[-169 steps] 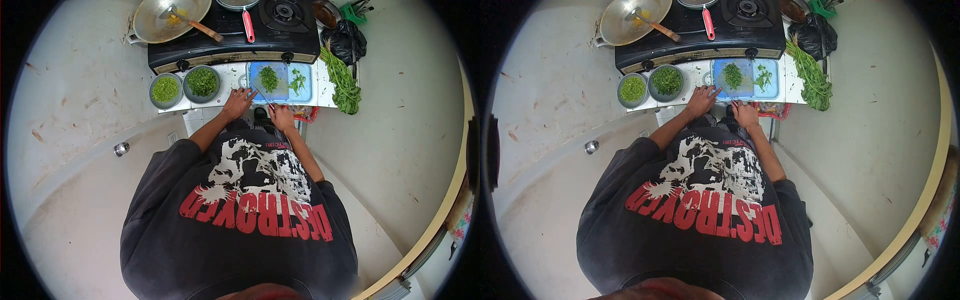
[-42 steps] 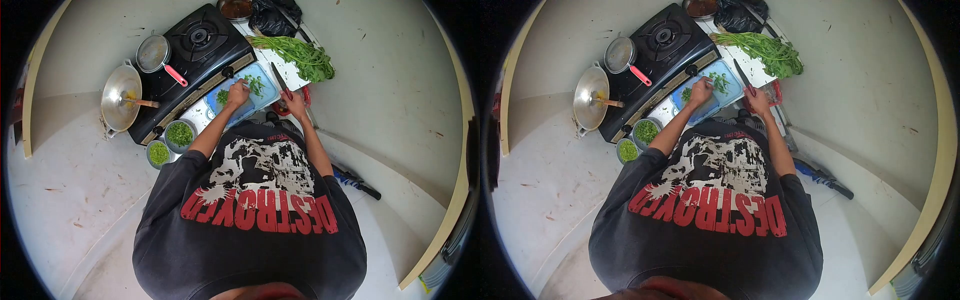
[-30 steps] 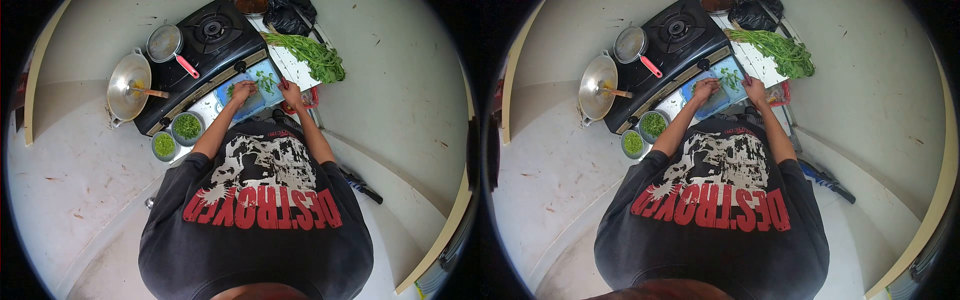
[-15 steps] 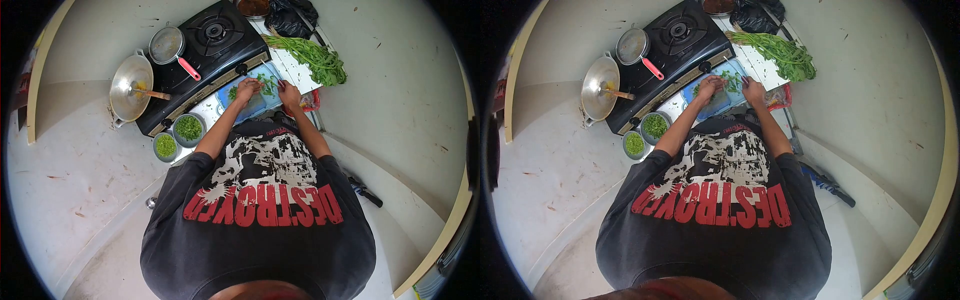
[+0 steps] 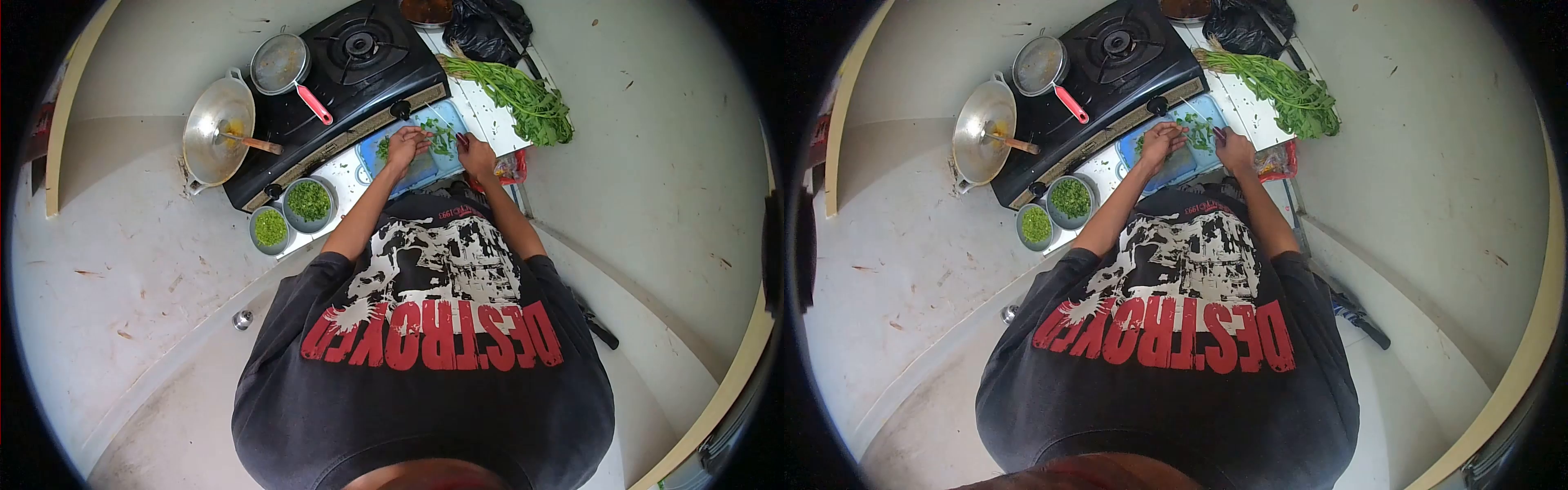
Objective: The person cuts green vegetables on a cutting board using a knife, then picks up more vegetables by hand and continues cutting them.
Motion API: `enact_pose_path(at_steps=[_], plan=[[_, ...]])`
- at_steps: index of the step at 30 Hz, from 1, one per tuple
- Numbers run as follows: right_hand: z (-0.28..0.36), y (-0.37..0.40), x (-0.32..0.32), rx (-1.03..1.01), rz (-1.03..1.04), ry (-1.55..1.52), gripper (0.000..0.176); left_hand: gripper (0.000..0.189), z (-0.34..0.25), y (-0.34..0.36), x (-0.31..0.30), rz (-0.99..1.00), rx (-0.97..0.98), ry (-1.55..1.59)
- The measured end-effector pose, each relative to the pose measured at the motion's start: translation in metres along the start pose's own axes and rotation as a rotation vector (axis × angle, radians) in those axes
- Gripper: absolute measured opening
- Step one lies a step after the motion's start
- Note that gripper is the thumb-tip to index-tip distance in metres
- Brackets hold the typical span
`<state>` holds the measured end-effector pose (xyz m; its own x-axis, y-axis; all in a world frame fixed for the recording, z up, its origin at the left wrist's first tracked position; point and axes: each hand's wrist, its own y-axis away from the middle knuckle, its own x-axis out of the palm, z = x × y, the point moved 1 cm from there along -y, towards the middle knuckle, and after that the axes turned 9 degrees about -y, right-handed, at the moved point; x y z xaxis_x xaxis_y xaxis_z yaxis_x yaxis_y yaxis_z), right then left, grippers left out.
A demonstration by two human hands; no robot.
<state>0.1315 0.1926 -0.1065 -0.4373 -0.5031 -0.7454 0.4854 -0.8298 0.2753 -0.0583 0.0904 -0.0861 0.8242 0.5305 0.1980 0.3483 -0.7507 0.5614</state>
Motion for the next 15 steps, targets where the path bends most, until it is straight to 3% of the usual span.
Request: enact_pose_path(at_steps=[11,15], plan=[[-0.002,0.012,-0.002,-0.104,0.071,0.102,0.028,0.022,0.000,0.012,-0.001,-0.062,0.005,0.031],[0.000,0.010,0.003,-0.091,0.117,0.103,0.033,0.023,0.003,0.016,-0.006,-0.074,0.019,0.053]])
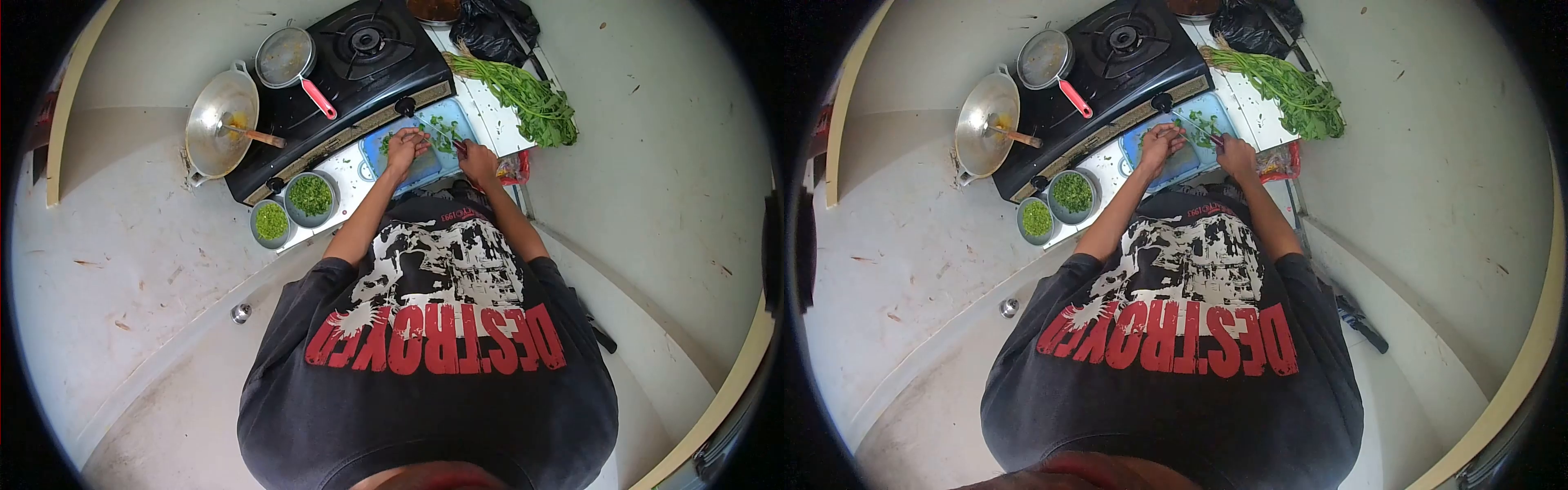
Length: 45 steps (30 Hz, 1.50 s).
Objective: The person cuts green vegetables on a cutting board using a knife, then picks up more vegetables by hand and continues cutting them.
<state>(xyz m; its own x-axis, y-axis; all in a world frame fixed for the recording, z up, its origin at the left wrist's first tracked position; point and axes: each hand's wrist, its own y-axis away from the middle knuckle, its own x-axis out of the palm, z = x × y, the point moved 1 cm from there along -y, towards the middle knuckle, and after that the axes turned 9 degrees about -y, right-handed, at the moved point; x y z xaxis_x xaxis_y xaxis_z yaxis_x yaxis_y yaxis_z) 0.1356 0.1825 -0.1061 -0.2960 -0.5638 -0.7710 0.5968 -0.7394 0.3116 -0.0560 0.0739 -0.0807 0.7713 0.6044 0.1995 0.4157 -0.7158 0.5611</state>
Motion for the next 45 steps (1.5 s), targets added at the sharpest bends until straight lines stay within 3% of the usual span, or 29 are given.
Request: enact_pose_path(at_steps=[8,17,32,35,39,45], plan=[[-0.001,-0.004,0.010,0.026,-0.007,-0.039,0.037,0.022,0.004,0.006,-0.002,-0.005,-0.009,-0.019],[0.040,-0.019,0.011,0.070,-0.061,-0.175,0.038,0.022,0.003,0.015,-0.008,-0.030,0.010,-0.061],[0.029,-0.032,0.033,0.054,-0.153,-0.227,0.025,0.019,0.009,0.021,-0.010,-0.024,0.010,-0.101],[0.016,-0.035,0.039,-0.117,-0.178,-0.675,0.018,0.021,0.007,0.021,-0.010,-0.022,0.024,-0.141],[0.044,-0.016,-0.008,0.122,-0.006,-1.041,0.014,0.019,0.001,0.018,-0.005,-0.026,0.061,-0.133],[0.050,-0.009,-0.031,0.181,0.122,-1.224,0.016,0.017,0.000,0.010,0.012,0.024,0.157,-0.171]])
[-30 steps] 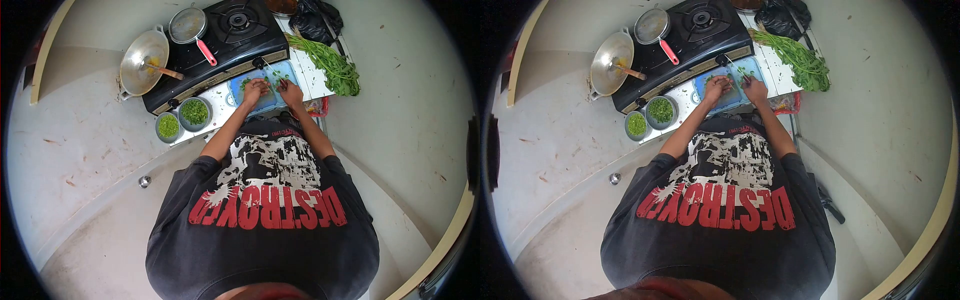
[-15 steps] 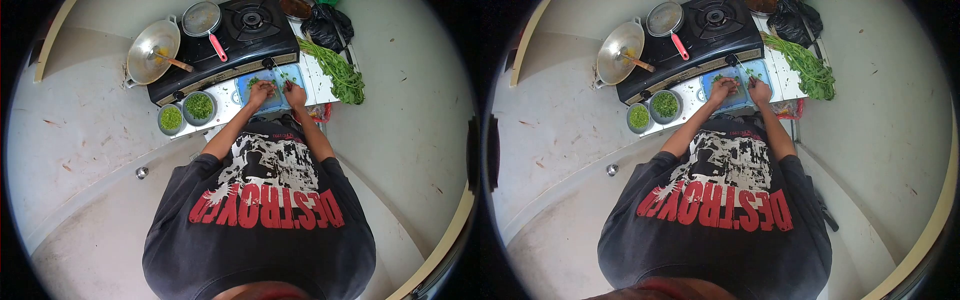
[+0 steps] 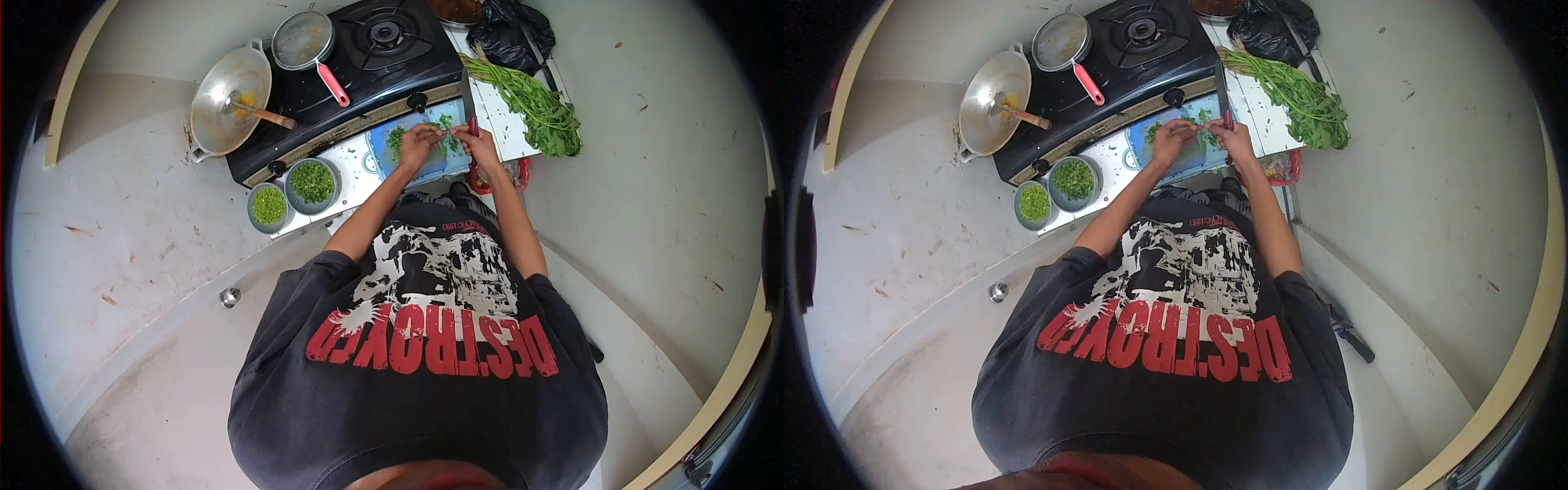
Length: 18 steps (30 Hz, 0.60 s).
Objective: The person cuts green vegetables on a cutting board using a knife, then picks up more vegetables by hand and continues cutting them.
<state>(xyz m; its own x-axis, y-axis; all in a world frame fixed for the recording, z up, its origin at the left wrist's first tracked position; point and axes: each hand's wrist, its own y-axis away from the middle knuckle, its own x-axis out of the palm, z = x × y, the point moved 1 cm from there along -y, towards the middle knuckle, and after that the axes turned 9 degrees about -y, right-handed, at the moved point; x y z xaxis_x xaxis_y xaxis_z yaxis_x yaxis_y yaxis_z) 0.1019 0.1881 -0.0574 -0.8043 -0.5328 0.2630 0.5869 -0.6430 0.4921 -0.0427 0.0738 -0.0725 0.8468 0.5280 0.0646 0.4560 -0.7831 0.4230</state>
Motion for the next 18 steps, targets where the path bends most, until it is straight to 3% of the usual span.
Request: enact_pose_path(at_steps=[5,18], plan=[[0.008,0.010,0.004,-0.029,-0.011,-0.020,0.013,0.022,0.005,-0.002,0.011,0.062,-0.056,0.094],[0.007,0.010,-0.015,-0.164,-0.135,0.272,0.026,0.023,-0.004,-0.001,0.030,0.093,-0.110,0.213]])
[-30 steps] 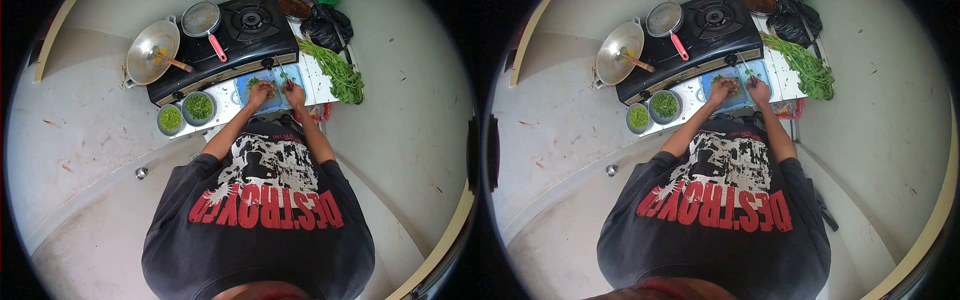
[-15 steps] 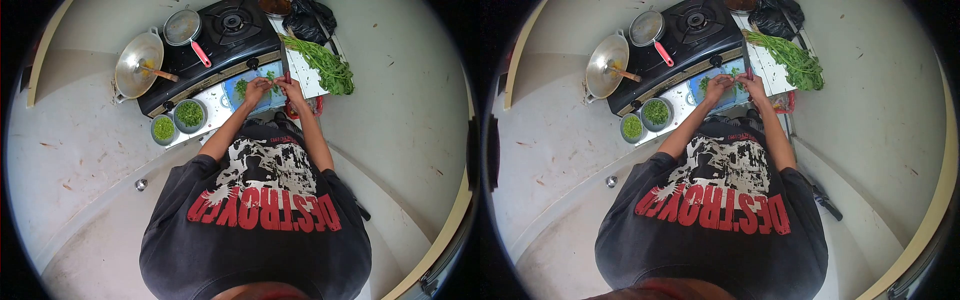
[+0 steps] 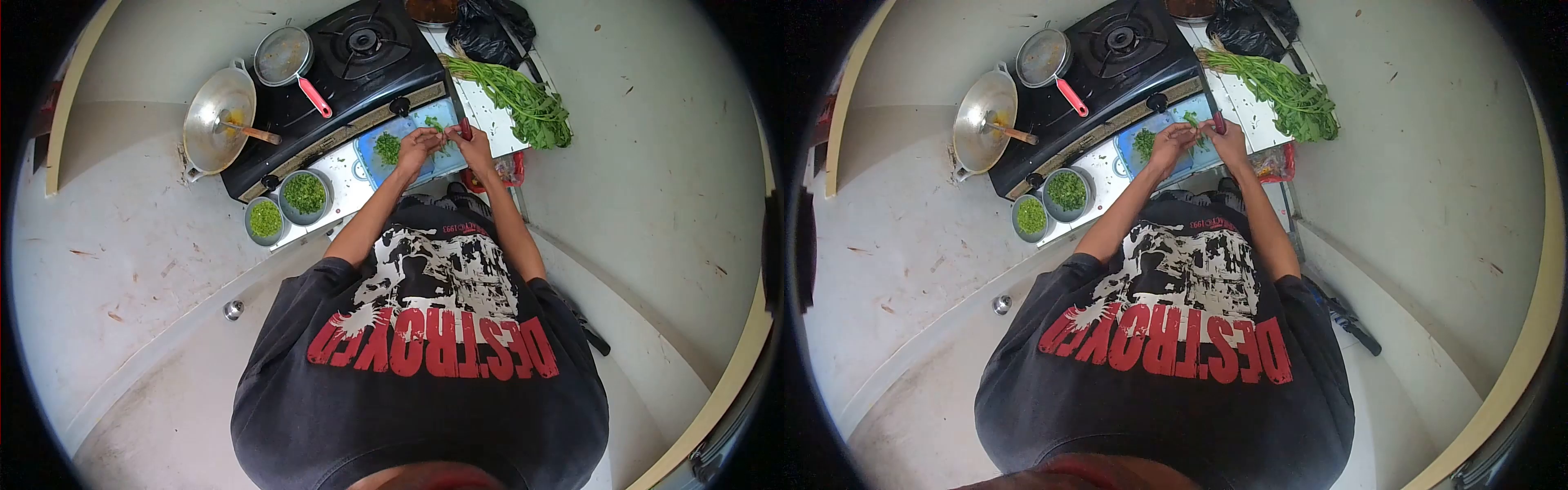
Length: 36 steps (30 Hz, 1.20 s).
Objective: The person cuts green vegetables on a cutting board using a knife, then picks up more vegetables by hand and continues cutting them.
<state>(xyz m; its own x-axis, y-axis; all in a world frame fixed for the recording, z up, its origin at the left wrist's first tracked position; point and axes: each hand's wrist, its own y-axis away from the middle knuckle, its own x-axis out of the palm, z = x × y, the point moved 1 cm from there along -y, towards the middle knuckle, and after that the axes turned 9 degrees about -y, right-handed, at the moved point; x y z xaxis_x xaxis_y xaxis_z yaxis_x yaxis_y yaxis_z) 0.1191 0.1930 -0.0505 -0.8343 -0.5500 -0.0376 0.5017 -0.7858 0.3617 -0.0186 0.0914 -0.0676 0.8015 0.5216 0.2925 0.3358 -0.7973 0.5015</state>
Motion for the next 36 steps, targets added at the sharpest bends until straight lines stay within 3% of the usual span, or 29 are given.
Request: enact_pose_path(at_steps=[3,12,18,27,33,36], plan=[[-0.004,0.001,0.001,-0.123,-0.075,-0.025,0.028,0.023,-0.003,-0.007,0.001,-0.005,0.019,0.206],[0.024,0.023,0.005,0.118,0.067,-0.330,0.033,0.023,-0.017,-0.005,0.024,-0.077,-0.052,0.314],[0.006,0.015,-0.001,0.057,0.108,-0.417,0.026,0.022,-0.016,-0.003,0.028,-0.063,0.002,0.365],[0.012,0.009,-0.004,0.071,0.114,-0.294,0.021,0.022,-0.027,0.011,0.022,-0.094,0.089,0.538],[0.036,0.011,-0.012,-0.180,0.243,0.021,0.024,0.031,-0.045,0.045,0.002,-0.182,0.137,0.404],[0.057,0.009,-0.010,-0.204,0.328,0.131,0.024,0.030,-0.040,0.062,-0.013,-0.196,0.131,0.347]])
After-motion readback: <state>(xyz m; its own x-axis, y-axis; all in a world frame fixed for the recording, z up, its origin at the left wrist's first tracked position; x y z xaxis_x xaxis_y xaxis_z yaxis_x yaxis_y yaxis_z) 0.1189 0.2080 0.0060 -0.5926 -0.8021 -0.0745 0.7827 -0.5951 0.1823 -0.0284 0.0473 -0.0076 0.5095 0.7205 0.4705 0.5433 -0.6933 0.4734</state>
